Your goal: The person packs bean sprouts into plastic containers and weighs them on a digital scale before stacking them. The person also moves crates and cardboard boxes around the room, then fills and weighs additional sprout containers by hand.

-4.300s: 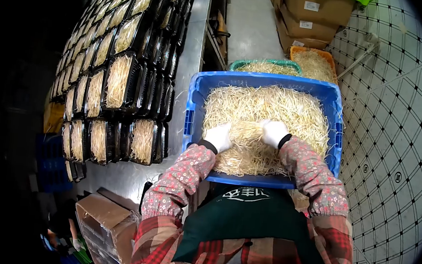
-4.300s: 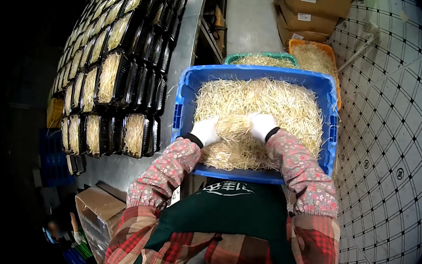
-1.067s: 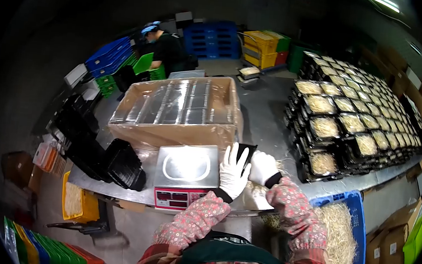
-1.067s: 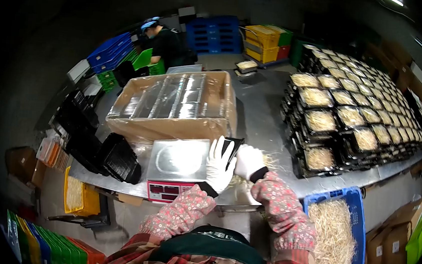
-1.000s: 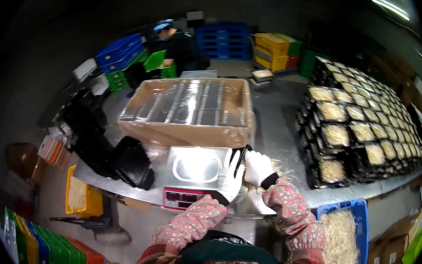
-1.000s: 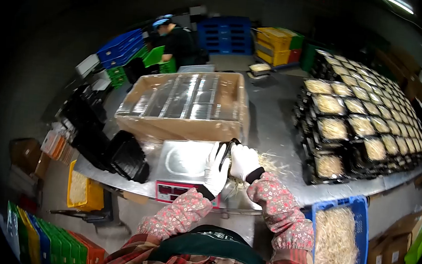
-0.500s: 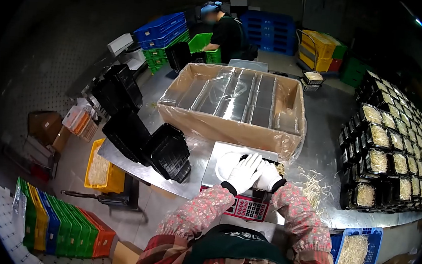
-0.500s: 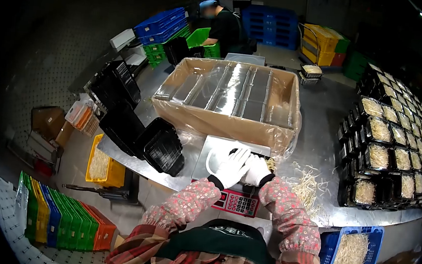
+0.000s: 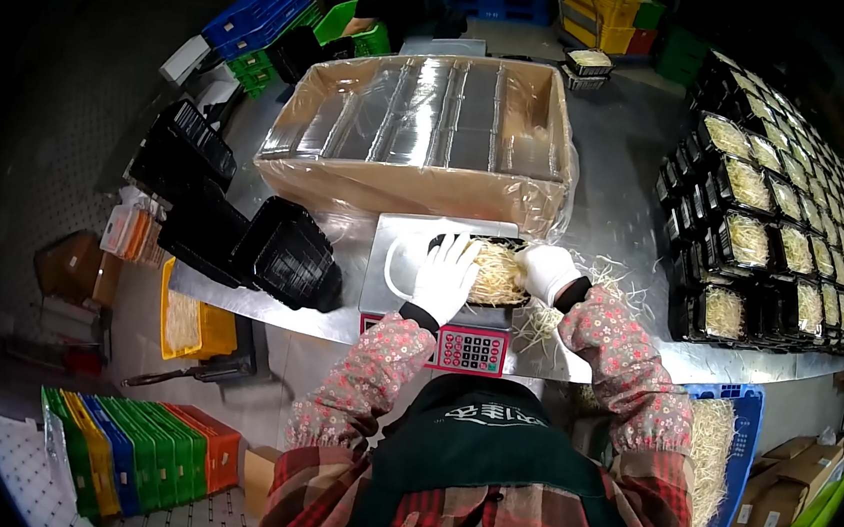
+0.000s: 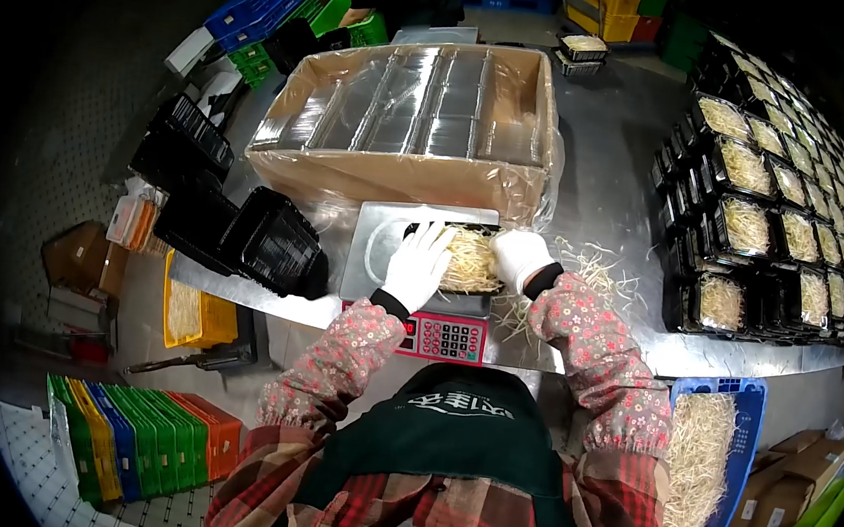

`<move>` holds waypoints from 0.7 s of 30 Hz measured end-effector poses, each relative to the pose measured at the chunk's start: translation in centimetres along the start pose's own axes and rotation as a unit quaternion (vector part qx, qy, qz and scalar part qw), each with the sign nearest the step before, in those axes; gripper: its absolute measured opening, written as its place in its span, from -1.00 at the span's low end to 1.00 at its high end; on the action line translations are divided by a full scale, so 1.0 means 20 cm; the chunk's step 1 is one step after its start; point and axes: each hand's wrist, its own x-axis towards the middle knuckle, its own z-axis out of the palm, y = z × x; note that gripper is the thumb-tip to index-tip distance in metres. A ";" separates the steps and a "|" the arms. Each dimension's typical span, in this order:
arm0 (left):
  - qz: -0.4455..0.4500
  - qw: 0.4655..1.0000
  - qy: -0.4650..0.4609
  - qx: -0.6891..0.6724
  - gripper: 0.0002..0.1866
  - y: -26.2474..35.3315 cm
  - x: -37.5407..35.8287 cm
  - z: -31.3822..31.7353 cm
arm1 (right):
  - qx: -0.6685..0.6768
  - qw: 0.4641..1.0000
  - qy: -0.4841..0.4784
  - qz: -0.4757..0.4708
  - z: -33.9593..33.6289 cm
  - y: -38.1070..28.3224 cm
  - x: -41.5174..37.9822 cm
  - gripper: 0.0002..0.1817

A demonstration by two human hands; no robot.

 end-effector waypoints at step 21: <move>-0.169 0.964 0.033 -0.202 -0.35 -0.49 -0.37 -0.53 | 0.040 0.972 -0.143 0.183 0.00 0.67 -0.58 -0.19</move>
